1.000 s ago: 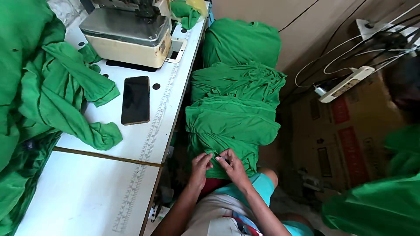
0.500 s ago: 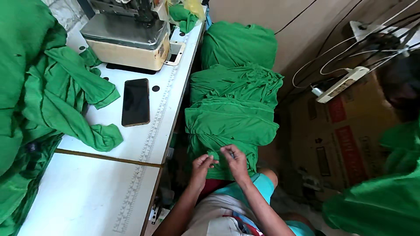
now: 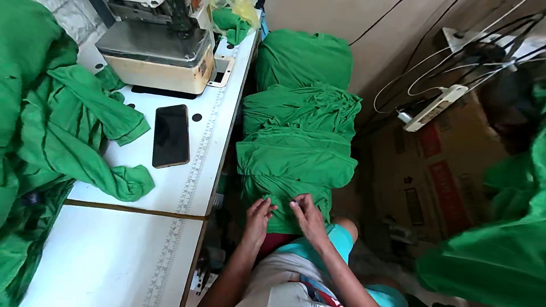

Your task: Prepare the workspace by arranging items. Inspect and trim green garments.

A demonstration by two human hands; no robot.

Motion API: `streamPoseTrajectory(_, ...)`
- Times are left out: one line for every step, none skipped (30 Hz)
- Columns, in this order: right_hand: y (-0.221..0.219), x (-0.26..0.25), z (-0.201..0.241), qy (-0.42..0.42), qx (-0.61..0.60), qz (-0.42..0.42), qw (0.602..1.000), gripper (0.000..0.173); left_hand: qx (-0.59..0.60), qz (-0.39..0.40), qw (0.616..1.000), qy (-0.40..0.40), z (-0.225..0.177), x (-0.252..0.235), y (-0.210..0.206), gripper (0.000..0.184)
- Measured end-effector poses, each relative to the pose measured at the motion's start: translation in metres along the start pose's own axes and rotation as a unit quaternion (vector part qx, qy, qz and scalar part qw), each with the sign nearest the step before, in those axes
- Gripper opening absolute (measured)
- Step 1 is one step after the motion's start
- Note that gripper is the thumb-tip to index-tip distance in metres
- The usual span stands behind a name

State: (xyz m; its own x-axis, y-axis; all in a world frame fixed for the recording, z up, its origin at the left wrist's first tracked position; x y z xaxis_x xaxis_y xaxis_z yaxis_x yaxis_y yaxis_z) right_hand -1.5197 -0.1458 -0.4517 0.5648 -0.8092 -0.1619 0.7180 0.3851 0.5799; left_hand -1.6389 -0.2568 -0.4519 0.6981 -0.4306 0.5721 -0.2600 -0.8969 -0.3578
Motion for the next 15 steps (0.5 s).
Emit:
streamPoseTrajectory(-0.005, 0.001, 0.002, 0.02, 0.018, 0.009, 1.0, 0.038, -0.006, 0.008, 1.0, -0.017, 0.0, 0.0, 0.001, 0.017)
streamPoseTrajectory(-0.008, 0.001, 0.004, 0.037, 0.032, 0.016, 0.999, 0.038, -0.008, 0.016, 0.999, -0.032, 0.001, -0.001, 0.002, 0.018)
streamPoseTrajectory(-0.011, 0.0, 0.005, 0.049, 0.043, 0.02, 0.998, 0.038, -0.01, 0.023, 0.999, -0.044, 0.002, -0.001, 0.002, 0.019)
streamPoseTrajectory(-0.013, -0.001, 0.007, 0.061, 0.051, 0.019, 0.997, 0.039, -0.014, 0.03, 0.998, -0.054, 0.002, -0.001, 0.003, 0.019)
streamPoseTrajectory(-0.014, -0.002, 0.008, 0.069, 0.058, 0.019, 0.996, 0.039, -0.018, 0.034, 0.997, -0.062, 0.002, -0.002, 0.003, 0.019)
streamPoseTrajectory(-0.015, -0.003, 0.009, 0.076, 0.063, 0.018, 0.995, 0.039, -0.024, 0.036, 0.997, -0.069, 0.002, -0.002, 0.003, 0.018)
streamPoseTrajectory(-0.015, -0.004, 0.009, 0.081, 0.066, 0.016, 0.994, 0.039, -0.027, 0.036, 0.996, -0.074, 0.002, -0.002, 0.004, 0.018)
streamPoseTrajectory(-0.016, -0.005, 0.01, 0.085, 0.07, 0.016, 0.994, 0.039, -0.031, 0.038, 0.996, -0.079, 0.002, -0.002, 0.004, 0.018)
streamPoseTrajectory(-0.016, -0.006, 0.01, 0.088, 0.072, 0.017, 0.993, 0.039, -0.035, 0.039, 0.995, -0.083, 0.002, -0.002, 0.004, 0.018)
streamPoseTrajectory(-0.016, -0.006, 0.009, 0.092, 0.073, 0.017, 0.993, 0.039, -0.04, 0.039, 0.995, -0.087, 0.002, -0.002, 0.004, 0.018)
streamPoseTrajectory(-0.016, -0.007, 0.009, 0.098, 0.074, 0.014, 0.992, 0.04, -0.044, 0.039, 0.994, -0.09, 0.002, -0.002, 0.005, 0.018)
streamPoseTrajectory(-0.017, -0.007, 0.009, 0.103, 0.074, 0.012, 0.992, 0.04, -0.047, 0.04, 0.994, -0.092, 0.002, -0.003, 0.005, 0.018)
streamPoseTrajectory(-0.017, -0.007, 0.009, 0.107, 0.074, 0.012, 0.991, 0.04, -0.049, 0.041, 0.994, -0.092, 0.002, -0.003, 0.006, 0.018)
streamPoseTrajectory(-0.018, -0.007, 0.009, 0.109, 0.073, 0.012, 0.991, 0.04, -0.051, 0.043, 0.994, -0.092, 0.002, -0.003, 0.006, 0.018)
streamPoseTrajectory(-0.018, -0.007, 0.009, 0.111, 0.072, 0.014, 0.991, 0.039, -0.052, 0.043, 0.993, -0.092, 0.002, -0.004, 0.006, 0.018)
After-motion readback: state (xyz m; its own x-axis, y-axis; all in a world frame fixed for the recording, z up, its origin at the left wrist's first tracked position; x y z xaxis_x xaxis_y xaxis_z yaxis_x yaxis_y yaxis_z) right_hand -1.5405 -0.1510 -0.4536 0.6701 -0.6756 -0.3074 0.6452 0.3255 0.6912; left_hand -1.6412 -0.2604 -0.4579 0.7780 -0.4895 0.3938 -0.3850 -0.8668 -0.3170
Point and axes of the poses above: each hand's wrist, its own x-axis away from the middle knuckle, its own y-axis out of the back of the hand, z = x × y, the point moved 1 cm from there along -x, towards the middle knuckle, and after that the axes turned 11 degrees about -z, right-handed, at the moved point
